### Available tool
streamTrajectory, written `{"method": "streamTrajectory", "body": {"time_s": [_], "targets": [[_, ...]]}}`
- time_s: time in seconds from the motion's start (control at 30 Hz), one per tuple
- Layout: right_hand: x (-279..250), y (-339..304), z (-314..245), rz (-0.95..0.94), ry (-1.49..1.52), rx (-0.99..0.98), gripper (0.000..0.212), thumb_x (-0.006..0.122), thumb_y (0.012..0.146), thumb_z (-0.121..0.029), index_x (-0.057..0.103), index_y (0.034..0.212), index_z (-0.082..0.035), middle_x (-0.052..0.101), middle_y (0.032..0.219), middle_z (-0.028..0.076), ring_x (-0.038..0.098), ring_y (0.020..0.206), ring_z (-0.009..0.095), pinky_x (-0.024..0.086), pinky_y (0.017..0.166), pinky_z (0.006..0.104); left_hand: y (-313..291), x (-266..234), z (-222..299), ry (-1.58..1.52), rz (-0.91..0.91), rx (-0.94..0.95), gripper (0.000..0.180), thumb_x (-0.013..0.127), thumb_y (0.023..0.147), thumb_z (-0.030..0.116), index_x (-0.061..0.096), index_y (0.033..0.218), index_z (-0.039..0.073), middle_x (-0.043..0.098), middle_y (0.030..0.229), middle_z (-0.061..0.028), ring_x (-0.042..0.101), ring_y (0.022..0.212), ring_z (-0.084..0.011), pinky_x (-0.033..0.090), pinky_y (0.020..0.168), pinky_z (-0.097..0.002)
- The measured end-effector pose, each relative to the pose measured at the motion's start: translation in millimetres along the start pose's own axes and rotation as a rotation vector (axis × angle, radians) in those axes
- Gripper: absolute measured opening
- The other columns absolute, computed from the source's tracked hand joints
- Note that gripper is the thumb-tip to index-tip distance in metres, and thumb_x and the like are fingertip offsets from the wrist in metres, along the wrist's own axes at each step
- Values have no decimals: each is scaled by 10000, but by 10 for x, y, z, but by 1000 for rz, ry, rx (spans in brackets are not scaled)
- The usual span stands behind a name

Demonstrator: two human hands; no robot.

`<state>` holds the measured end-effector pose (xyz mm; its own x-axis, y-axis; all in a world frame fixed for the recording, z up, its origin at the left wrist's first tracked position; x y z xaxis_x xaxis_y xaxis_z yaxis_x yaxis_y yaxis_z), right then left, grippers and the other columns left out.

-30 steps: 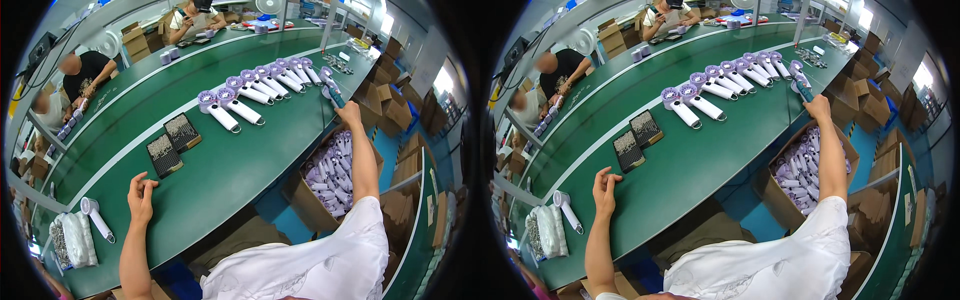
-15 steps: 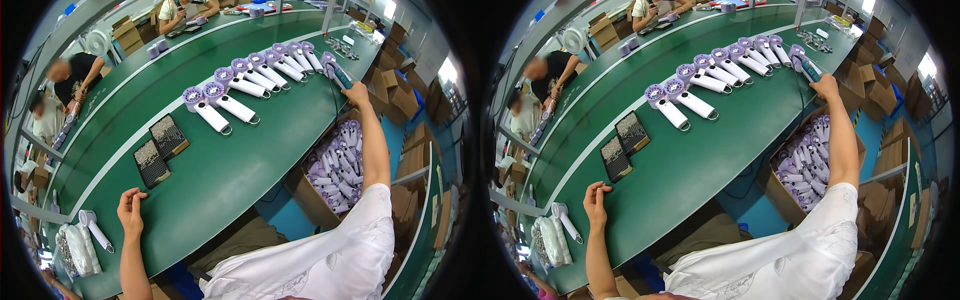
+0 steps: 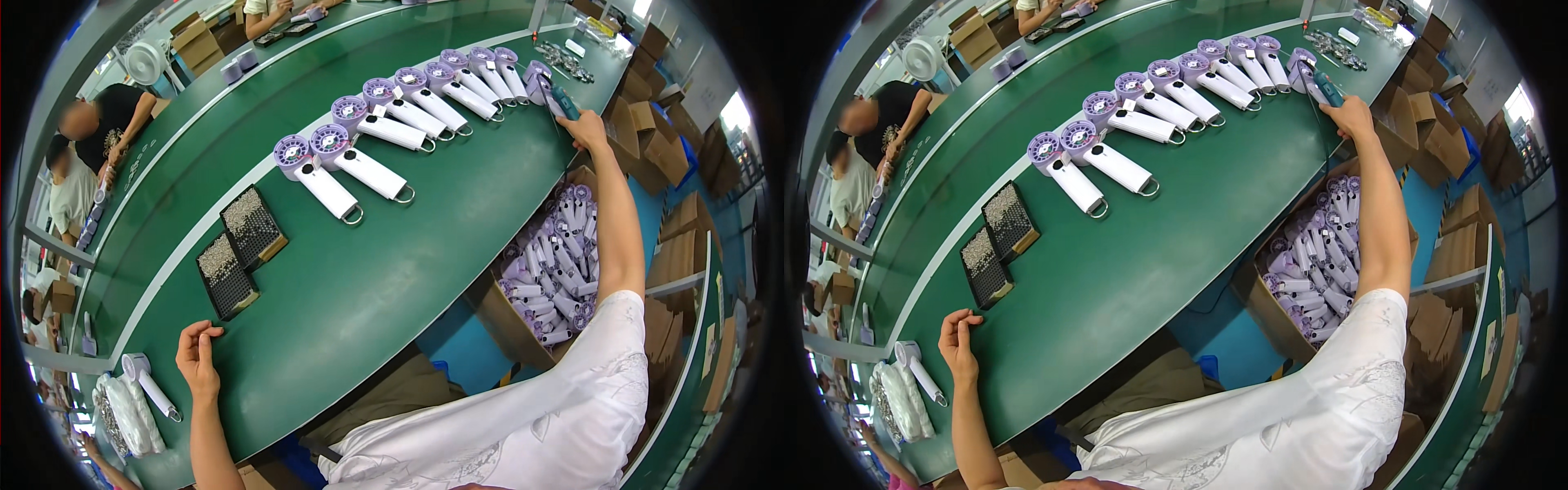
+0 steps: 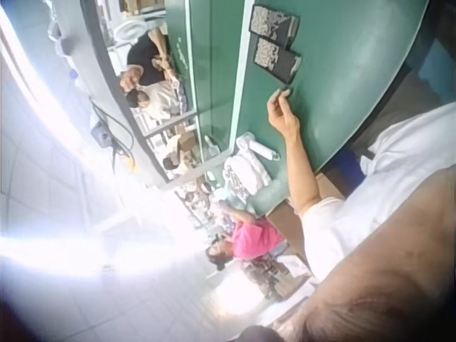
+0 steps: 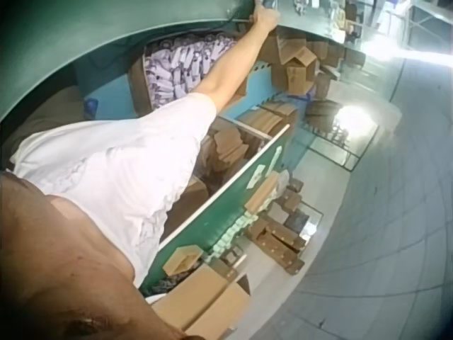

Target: Assembling small portable fans by screwing components together using an electric screwdriver on a factory line.

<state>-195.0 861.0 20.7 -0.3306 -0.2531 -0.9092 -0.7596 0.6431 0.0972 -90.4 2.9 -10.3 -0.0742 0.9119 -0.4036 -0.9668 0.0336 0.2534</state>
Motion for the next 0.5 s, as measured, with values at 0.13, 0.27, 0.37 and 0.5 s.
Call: {"method": "streamTrajectory", "body": {"time_s": [0.13, 0.27, 0.37, 0.5], "targets": [[20, 181, -28, 33, -16, 35, 540, 758, 819, -458, 709, 968, 60, 684, 635, 121, 677, 502, 211, 562, 477, 335, -4, 19, 19, 16, 2, 4, 219, 542, 1028, 111, 600, 1173, -43, 706, 1009, -113, 653, 951, -160, 477, 914, -286], [190, 433, -191, 44, -11, 30, 527, 744, 825, -459, 709, 896, 62, 688, 636, 132, 675, 494, 213, 557, 479, 343, -49, -25, -10, 9, 17, -12, 206, 537, 1013, 77, 598, 1167, -46, 696, 1002, -108, 649, 957, -164, 479, 922, -292], [277, 812, -95, 140, -179, -90, 589, 722, 790, -555, 706, 692, 25, 684, 621, 166, 714, 625, 336, 570, 674, 453, -35, 18, 3, 19, 2, -22, 203, 554, 989, 45, 597, 1165, -46, 688, 1008, -107, 648, 961, -169, 488, 915, -300], [506, 1125, -104, 133, -44, -82, 584, 757, 777, -528, 684, 718, 48, 674, 650, 175, 678, 558, 300, 517, 543, 440, -63, 19, 63, 9, 24, -53, 211, 621, 965, 58, 610, 1147, -48, 688, 1005, -105, 658, 953, -171, 509, 891, -307]]}}
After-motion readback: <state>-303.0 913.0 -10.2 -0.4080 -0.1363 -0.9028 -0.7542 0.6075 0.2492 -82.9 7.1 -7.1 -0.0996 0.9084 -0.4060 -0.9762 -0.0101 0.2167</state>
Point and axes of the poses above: each hand's wrist, its own y-axis towards the middle knuckle, its own x-axis out of the palm, z = x × y, the point moved 8 cm from there along y, towards the middle knuckle
